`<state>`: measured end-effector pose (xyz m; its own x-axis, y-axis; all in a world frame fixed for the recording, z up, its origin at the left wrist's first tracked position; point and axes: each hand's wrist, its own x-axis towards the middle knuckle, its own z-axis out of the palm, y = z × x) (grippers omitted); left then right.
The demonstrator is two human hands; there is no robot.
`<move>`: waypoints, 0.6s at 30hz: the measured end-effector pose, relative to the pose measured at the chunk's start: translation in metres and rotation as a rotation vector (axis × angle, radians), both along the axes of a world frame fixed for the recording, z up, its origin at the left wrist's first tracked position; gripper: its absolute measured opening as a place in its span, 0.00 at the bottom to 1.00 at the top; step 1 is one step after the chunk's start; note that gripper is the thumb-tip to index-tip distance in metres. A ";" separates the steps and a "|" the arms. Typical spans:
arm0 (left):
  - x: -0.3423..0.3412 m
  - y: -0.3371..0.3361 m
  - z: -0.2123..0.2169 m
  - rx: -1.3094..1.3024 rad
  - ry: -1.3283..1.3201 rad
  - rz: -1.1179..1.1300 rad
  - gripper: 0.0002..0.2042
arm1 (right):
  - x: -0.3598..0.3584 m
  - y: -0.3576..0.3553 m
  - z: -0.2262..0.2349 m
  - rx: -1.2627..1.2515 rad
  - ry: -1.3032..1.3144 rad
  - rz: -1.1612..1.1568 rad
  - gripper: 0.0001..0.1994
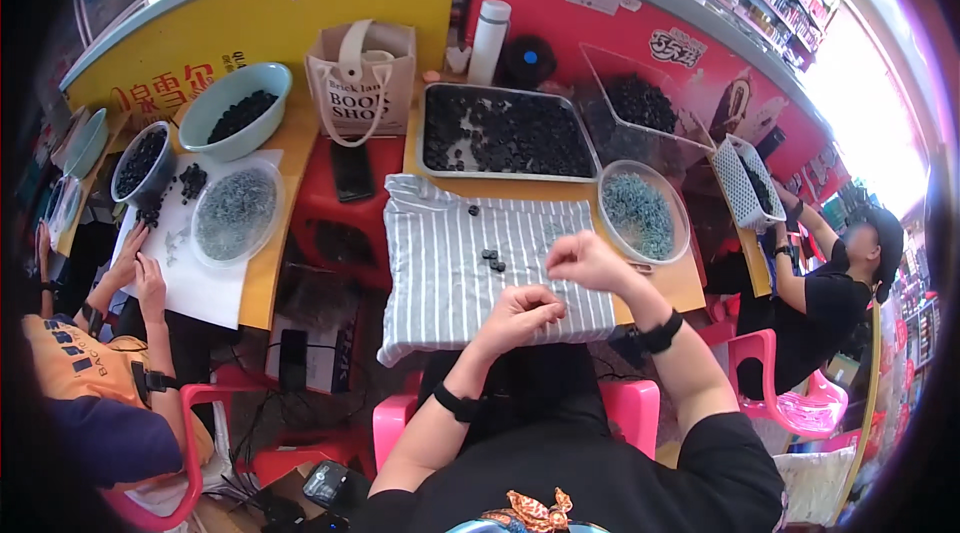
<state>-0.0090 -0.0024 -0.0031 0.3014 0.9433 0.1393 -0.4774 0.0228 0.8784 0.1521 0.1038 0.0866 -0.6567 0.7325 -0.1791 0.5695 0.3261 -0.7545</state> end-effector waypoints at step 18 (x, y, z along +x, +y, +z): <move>0.001 0.002 0.003 -0.079 0.023 0.019 0.05 | -0.005 0.013 -0.047 0.640 0.038 -0.029 0.02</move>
